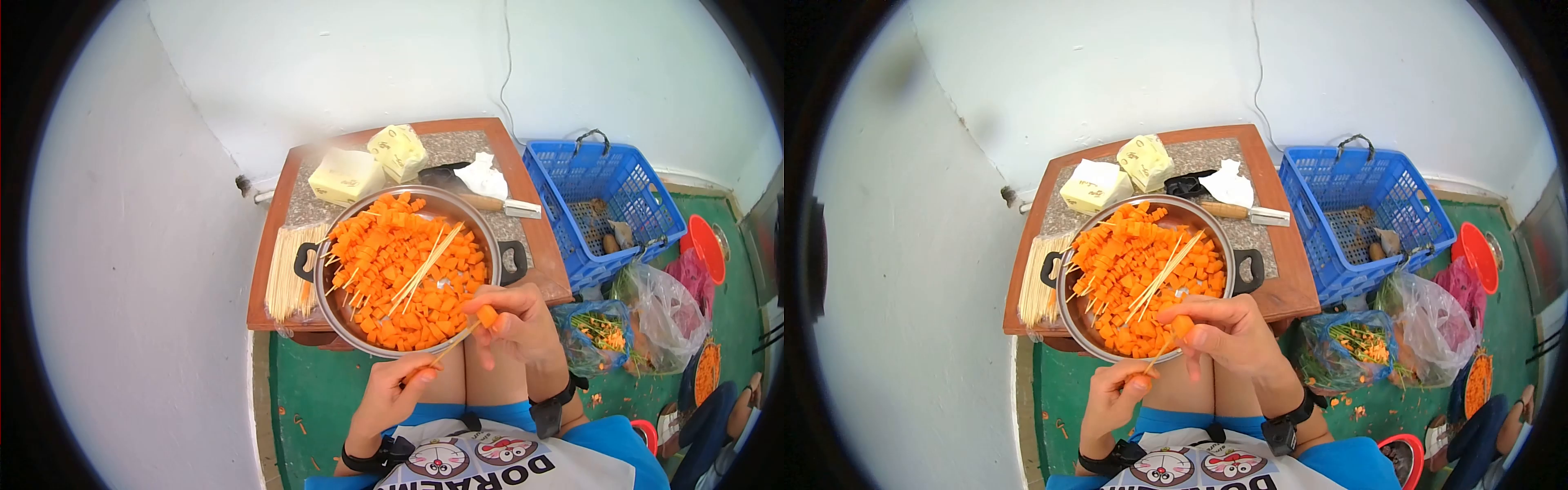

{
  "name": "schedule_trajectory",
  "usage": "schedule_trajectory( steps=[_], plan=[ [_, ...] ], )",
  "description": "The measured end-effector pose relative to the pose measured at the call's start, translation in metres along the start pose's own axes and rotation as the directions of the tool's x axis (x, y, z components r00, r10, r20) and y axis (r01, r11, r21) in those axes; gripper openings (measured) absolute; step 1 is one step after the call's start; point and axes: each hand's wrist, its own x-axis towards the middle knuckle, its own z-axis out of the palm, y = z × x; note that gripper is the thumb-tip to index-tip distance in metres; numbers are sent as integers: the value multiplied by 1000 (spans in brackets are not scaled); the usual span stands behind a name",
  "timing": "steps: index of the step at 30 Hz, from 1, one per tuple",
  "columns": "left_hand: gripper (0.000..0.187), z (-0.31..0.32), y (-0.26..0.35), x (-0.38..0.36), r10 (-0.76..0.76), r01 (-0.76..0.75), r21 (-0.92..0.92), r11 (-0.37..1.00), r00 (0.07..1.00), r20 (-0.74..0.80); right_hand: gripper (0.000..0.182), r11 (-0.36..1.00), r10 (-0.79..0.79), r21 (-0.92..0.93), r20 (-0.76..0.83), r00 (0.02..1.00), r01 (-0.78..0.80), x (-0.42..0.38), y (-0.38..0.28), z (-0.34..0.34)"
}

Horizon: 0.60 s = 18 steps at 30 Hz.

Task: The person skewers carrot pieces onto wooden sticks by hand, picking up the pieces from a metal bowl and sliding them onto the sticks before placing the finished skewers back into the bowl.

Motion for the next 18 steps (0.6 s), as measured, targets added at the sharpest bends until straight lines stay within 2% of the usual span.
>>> schedule_trajectory(
  steps=[4,5,6,7,8,9,10,13,14,15,16,17,18],
  plan=[
    [16,5,-4,0,46,-46,24,999,999,-9,31,1000,-2,5,8,1000,2,-1,-3,6],
    [16,4,-4,0,47,-47,25,999,999,-8,31,999,-1,-44,12,1000,2,-1,-5,6],
    [18,0,-3,-2,-99,126,-259,958,988,115,31,996,0,-93,15,1000,1,0,-7,6],
    [20,-2,-3,-3,-200,314,-495,810,942,270,31,996,0,-93,14,1000,2,0,-7,3],
    [20,-5,-7,-3,-200,315,-495,810,942,271,29,998,-9,-55,103,995,14,1,-6,-1],
    [23,-7,-13,-2,-173,468,-656,592,869,463,28,1000,-20,-16,191,981,24,0,-6,-4],
    [25,-9,-17,-1,-83,613,-720,325,777,625,28,1000,-21,-17,192,981,24,0,-7,-4],
    [22,-4,-14,2,-113,582,-740,337,805,582,27,999,-13,-38,219,976,22,-1,-9,-4],
    [22,-1,-13,2,-112,584,-738,338,803,585,26,997,-25,-74,154,988,37,0,-8,-4],
    [21,3,-10,0,-175,332,-542,772,931,321,25,993,-38,-110,89,995,48,1,-7,-4],
    [20,6,-8,-1,-73,78,-120,990,996,44,25,993,-39,-110,88,995,49,1,-8,-2],
    [20,9,-10,1,-75,80,-120,990,996,44,24,981,-45,-189,26,999,49,1,-10,3],
    [18,12,-14,5,161,-139,175,975,979,-121,24,963,-56,-267,-35,998,44,2,-11,6]
  ],
)
